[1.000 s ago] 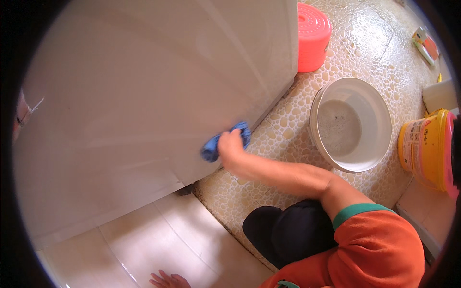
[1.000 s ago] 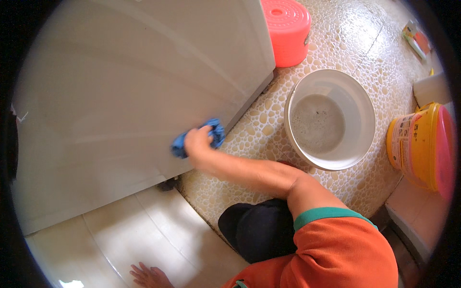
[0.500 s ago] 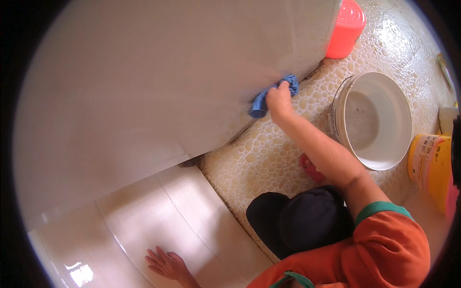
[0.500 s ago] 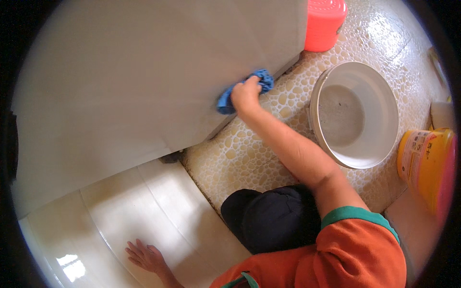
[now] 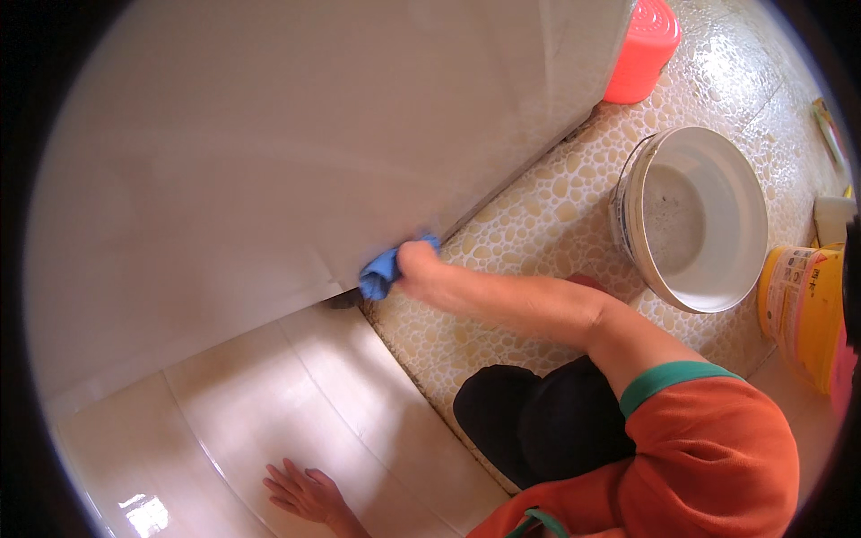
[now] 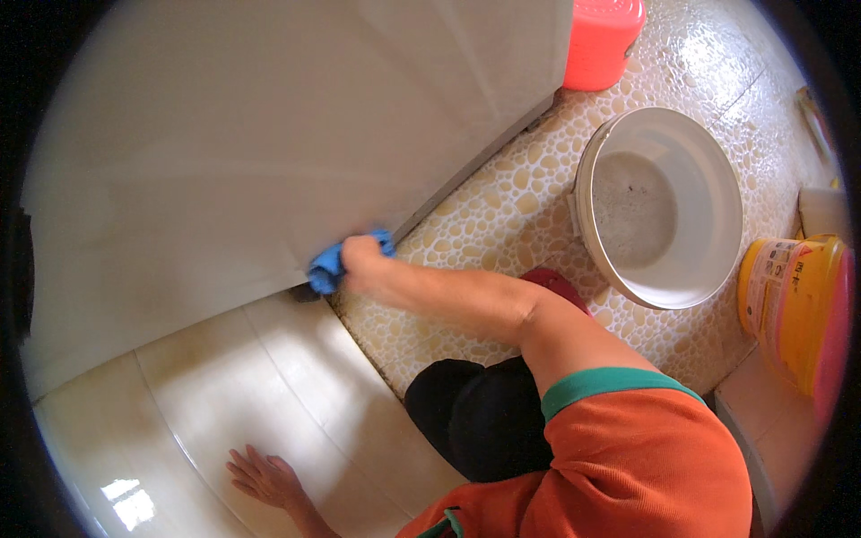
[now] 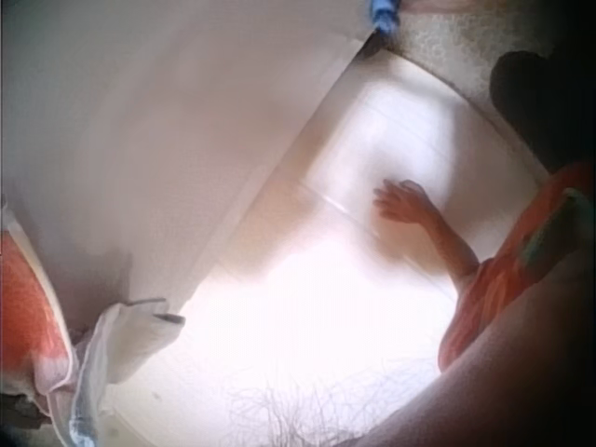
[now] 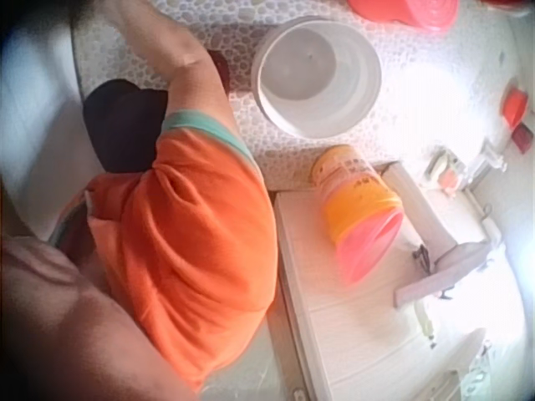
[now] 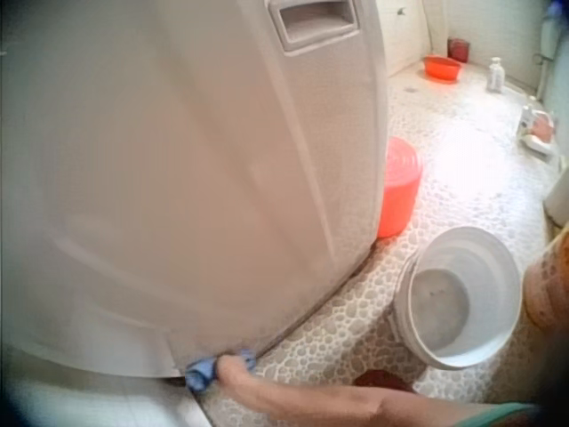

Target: The person wipes a tiled wall with a blue cloth, rinses the cloth in a bucket of water, and then wipes the side of a washing machine and the lower corner of the wall.

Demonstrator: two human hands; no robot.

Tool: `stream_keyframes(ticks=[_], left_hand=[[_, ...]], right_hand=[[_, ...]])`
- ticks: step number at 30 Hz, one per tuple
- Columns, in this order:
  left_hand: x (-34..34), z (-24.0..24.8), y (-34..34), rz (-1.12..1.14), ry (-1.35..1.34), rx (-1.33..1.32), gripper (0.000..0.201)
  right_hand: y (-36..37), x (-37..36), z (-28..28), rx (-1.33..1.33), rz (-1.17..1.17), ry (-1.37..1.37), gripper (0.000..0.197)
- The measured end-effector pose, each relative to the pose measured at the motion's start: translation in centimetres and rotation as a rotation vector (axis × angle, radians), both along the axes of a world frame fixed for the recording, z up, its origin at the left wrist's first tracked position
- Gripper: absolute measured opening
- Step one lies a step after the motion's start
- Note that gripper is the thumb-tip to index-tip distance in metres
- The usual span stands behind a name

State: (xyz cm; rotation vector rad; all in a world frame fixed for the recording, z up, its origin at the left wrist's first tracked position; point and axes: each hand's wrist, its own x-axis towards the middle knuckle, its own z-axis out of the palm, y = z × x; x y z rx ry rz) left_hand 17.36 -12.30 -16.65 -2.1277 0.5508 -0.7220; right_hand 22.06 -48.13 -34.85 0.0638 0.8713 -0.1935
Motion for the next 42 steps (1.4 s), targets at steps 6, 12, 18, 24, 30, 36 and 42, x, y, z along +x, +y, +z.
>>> stream_keyframes(ticks=[6,12,18,24,30,36,42], left_hand=[[-0.3,-0.2,-0.4,-0.037,0.024,-0.034,0.041],[-0.2,0.0,-0.4,-0.055,0.017,-0.022,0.041],[-0.3,0.0,-0.4,0.047,0.012,0.015,0.041],[0.2,-0.5,-0.5,0.076,0.000,0.028,0.042],[-0.2,-0.1,1.4,0.028,-0.034,0.051,0.045],[0.4,-0.9,0.7,-0.017,-0.030,0.053,0.044],[0.2,-0.2,0.1,0.008,0.027,-0.022,0.044]], right_hand=[[-5.0,-3.2,3.5,-0.066,0.046,-0.307,0.026],[-18.8,-8.1,-7.0,-0.211,-0.400,0.446,0.017],[-24.0,-10.8,-13.4,-0.837,-0.587,0.720,0.045],[-24.1,-10.3,-20.7,-0.632,-0.573,0.577,0.042],[-4.4,-0.9,-13.3,-0.178,-0.154,0.441,0.041],[-1.9,0.0,-15.8,-0.241,-0.087,0.383,0.031],[-15.7,-6.6,-15.3,-0.508,-0.329,0.652,0.026]])
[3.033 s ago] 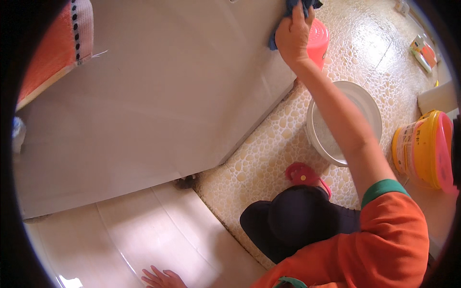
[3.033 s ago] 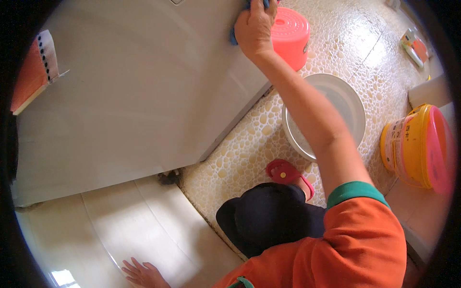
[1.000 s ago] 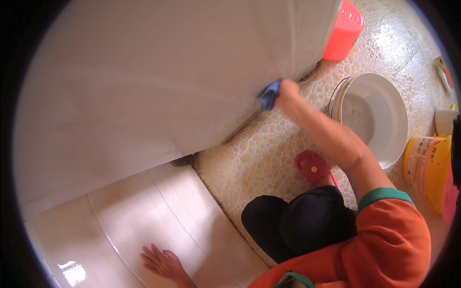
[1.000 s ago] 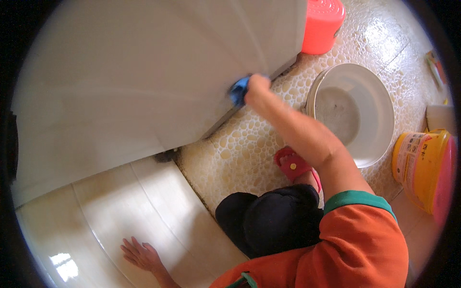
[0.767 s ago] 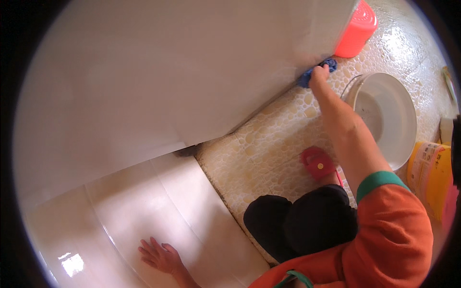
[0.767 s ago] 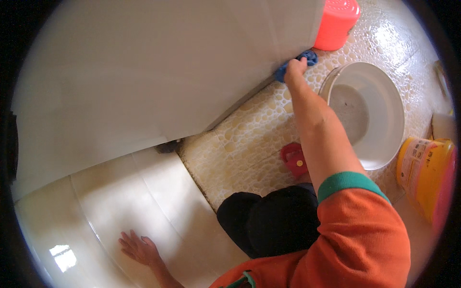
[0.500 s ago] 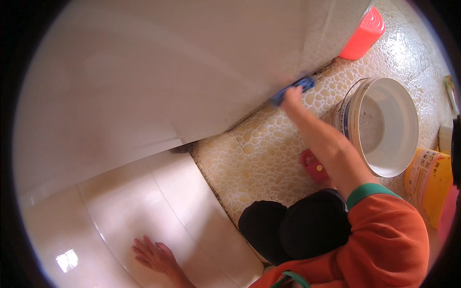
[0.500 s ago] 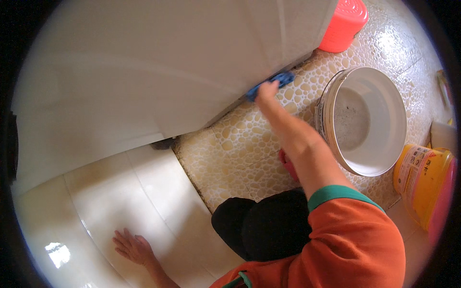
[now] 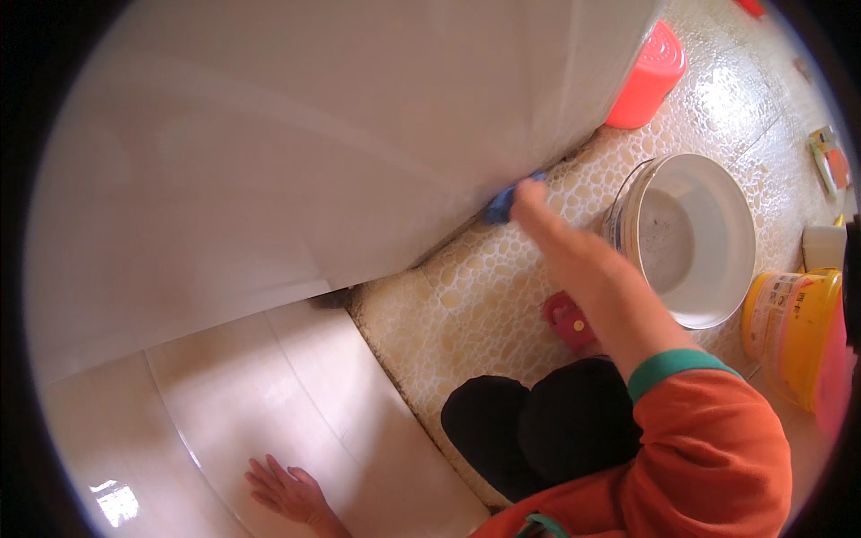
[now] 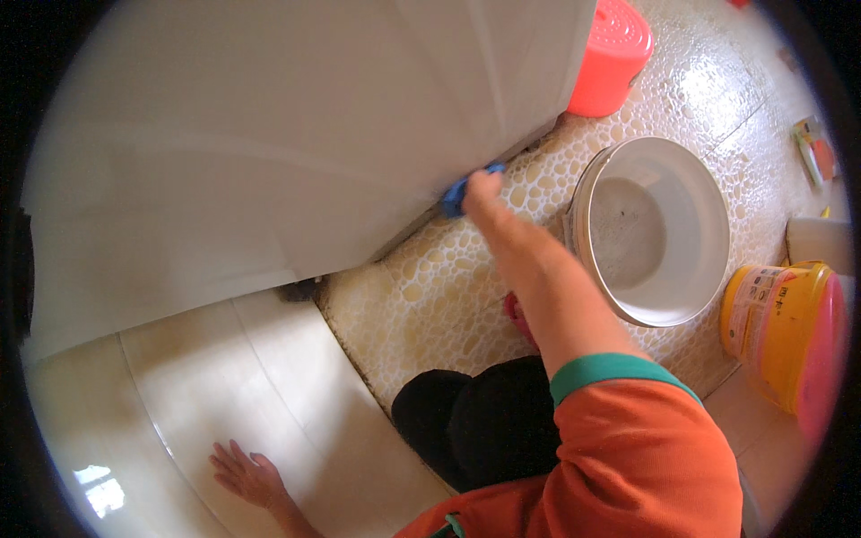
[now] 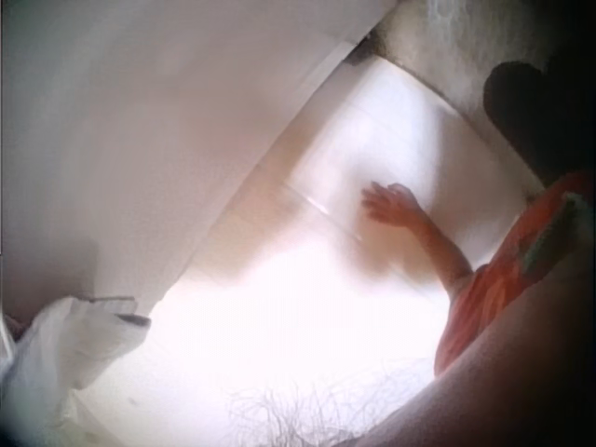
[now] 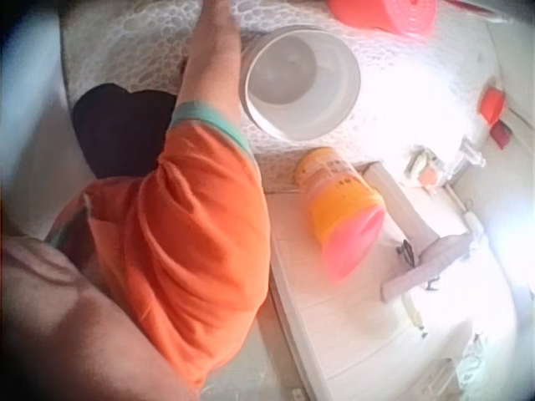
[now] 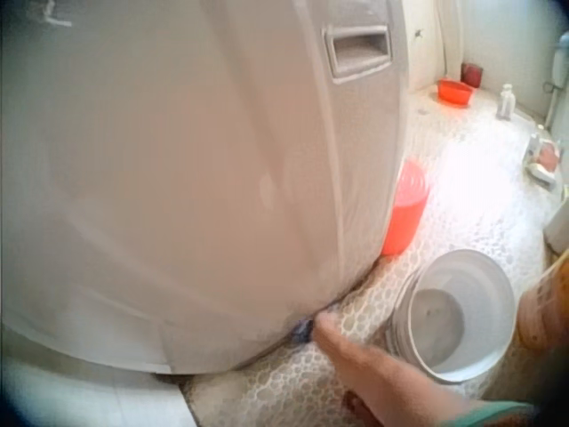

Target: The person wipes a tiled wall with a blue cloth, rinses the cloth in a bucket of water, and then wipes the side of a washing machine and the lower corner of the wall.

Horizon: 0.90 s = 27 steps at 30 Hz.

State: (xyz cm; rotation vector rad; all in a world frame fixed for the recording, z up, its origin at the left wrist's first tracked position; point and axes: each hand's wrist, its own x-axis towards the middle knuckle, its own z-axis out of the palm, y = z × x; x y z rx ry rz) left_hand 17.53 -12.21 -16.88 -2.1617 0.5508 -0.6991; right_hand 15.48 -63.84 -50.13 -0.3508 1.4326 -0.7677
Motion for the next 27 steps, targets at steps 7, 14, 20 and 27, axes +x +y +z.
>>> stream_keyframes(ticks=[7,14,20,27], left_hand=[[-0.8,0.3,-0.5,-0.038,-0.006,-0.018,0.041],[-0.5,-0.2,0.2,-0.009,0.005,-0.054,0.042],[0.6,0.6,-0.5,0.038,0.047,-0.185,0.039],[-0.3,0.0,2.1,-0.085,0.057,-0.229,0.033]], right_hand=[[-14.3,-7.9,0.1,-0.536,-0.119,0.289,0.034],[-2.1,-0.6,1.5,0.052,-0.050,-0.107,0.027],[8.2,6.4,2.7,0.260,0.300,-0.395,0.020],[17.8,5.6,8.8,0.420,0.916,-0.688,0.025]])
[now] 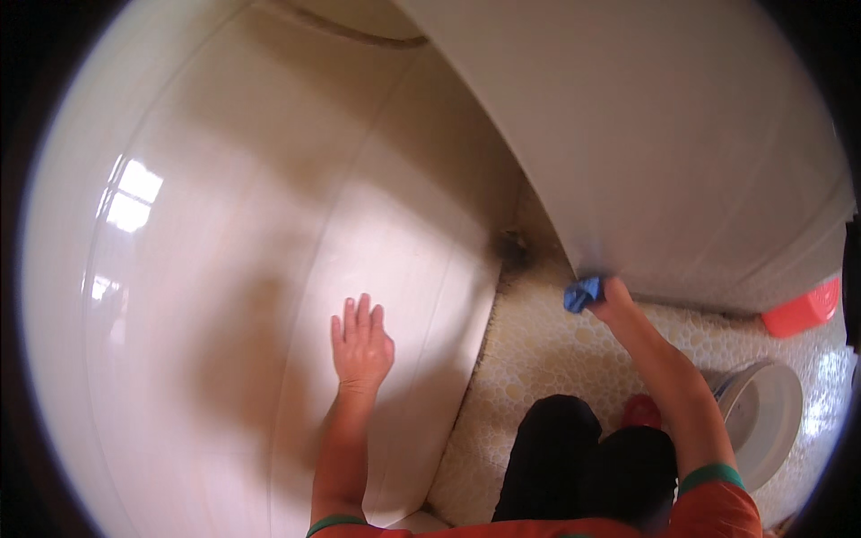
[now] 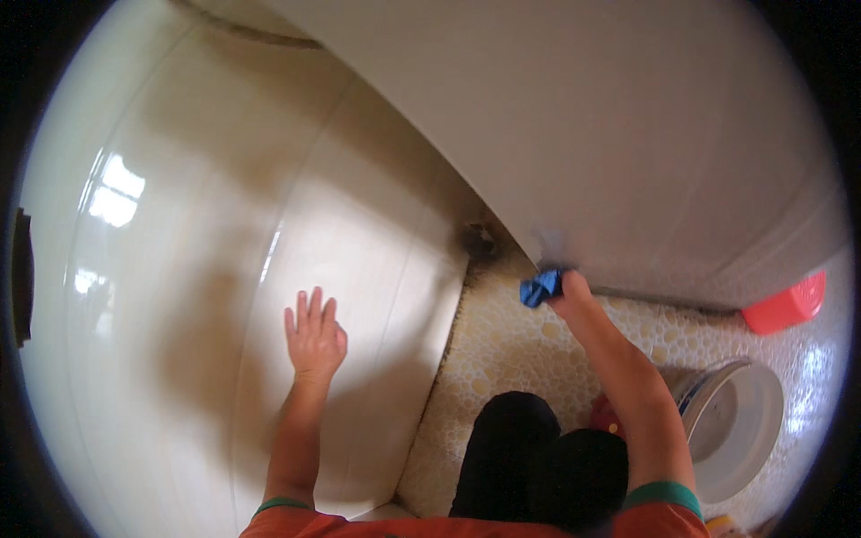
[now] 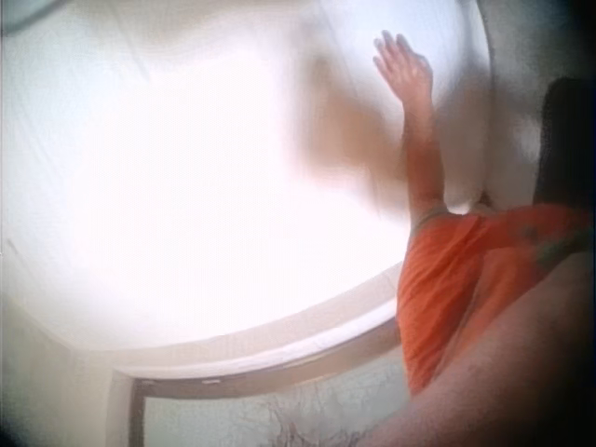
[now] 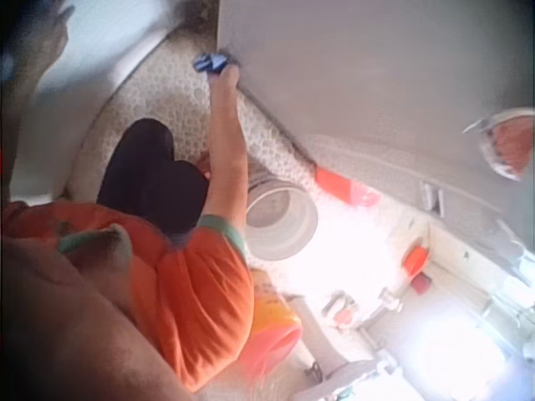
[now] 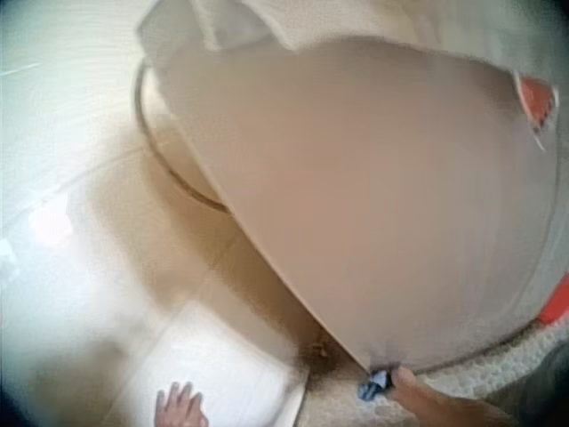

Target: The person wipes a tiled wall with a blue cloth, rinses the cloth in a bucket of water, and then wipes the side of a washing machine and the lower corner of the wall.

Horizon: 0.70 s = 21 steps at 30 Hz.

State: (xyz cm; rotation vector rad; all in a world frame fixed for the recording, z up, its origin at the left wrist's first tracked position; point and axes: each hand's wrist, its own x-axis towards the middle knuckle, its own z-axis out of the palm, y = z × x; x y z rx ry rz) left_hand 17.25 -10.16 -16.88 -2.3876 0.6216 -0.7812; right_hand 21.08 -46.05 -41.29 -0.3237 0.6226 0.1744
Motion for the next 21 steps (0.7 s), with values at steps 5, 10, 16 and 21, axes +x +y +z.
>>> stream_keyframes(ticks=[5,10,16,21], left_hand=[[1.3,-0.6,0.4,-0.038,0.020,-0.026,0.031],[4.3,1.8,1.0,-0.012,0.087,-0.036,0.027],[0.9,0.2,-2.3,0.001,0.054,-0.012,0.033],[-0.6,-0.3,-1.4,0.000,-0.016,0.063,0.032]], right_hand=[[-1.8,-2.5,7.5,-0.202,0.325,-0.026,0.038],[-7.0,-5.2,15.9,-0.227,0.438,-0.270,0.049],[-17.8,-16.9,20.6,-0.135,0.251,-0.435,0.054],[-25.0,-29.1,21.2,-0.360,0.005,-0.256,0.058]])
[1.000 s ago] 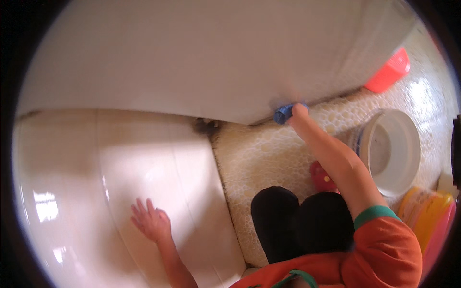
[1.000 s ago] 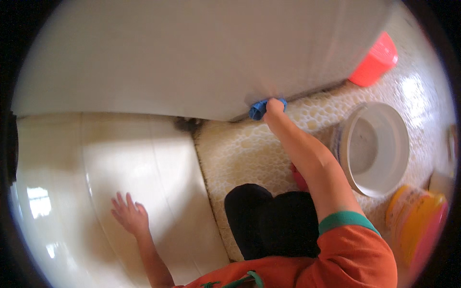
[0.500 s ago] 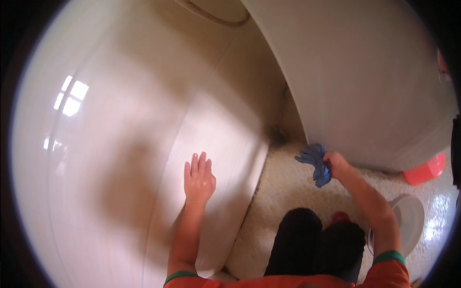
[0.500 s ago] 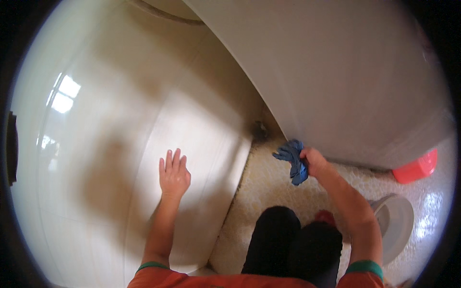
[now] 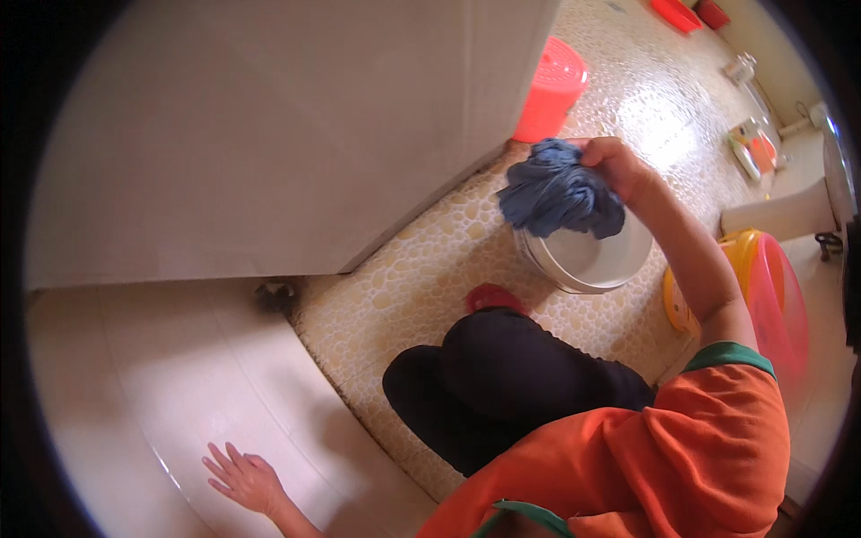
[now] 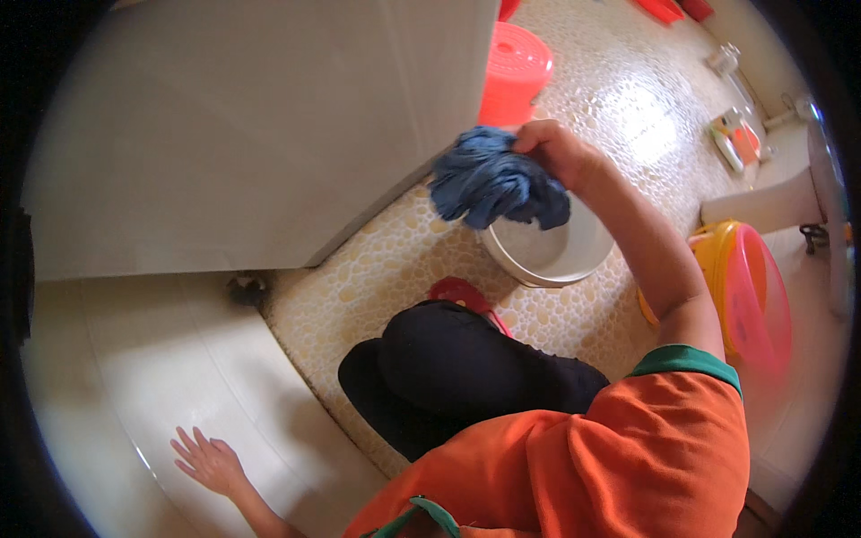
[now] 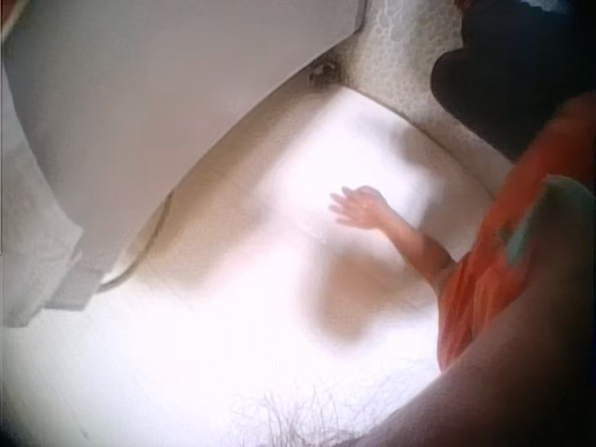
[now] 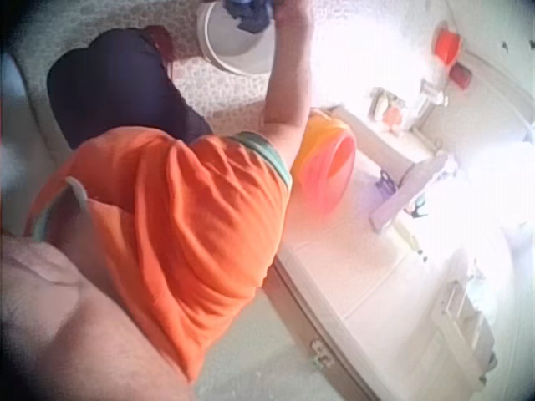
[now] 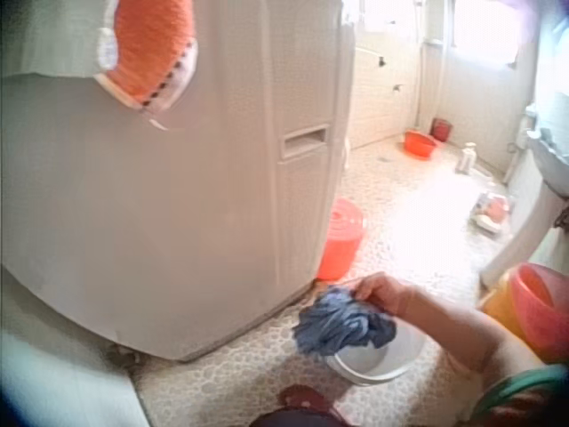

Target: The person wipes a tiled wall with a blue cloth, rinses the cloth in a bucket of water, and then wipes the side of a washing machine and the lower corner of the wall.

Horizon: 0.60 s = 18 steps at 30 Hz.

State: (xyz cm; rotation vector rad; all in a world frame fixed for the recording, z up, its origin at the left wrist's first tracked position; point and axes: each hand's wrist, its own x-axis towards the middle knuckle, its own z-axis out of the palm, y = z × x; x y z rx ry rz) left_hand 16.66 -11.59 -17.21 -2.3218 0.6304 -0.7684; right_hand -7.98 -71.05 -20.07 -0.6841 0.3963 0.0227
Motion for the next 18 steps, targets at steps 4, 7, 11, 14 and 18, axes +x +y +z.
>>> stream_keyframes(ticks=[4,7,11,14,18], left_hand=[[0.0,0.0,0.0,0.003,0.018,0.037,0.032],[0.3,-0.2,0.0,-0.014,0.035,0.067,0.031],[1.0,-0.9,0.5,0.016,0.060,0.104,0.031],[0.4,-0.9,0.6,0.249,0.148,0.126,0.033],[1.4,0.4,-1.1,0.416,0.292,0.086,0.039]], right_hand=[[-1.7,-5.8,-3.2,-0.274,-0.039,0.284,0.049],[-1.8,-6.7,-9.2,-0.519,-0.002,0.586,0.040],[-3.3,-7.4,-20.7,-1.273,0.333,1.039,0.050],[-1.9,-5.4,-29.2,-1.611,0.383,1.234,0.080],[-0.3,-8.2,-34.3,-1.483,0.418,0.974,0.072]])
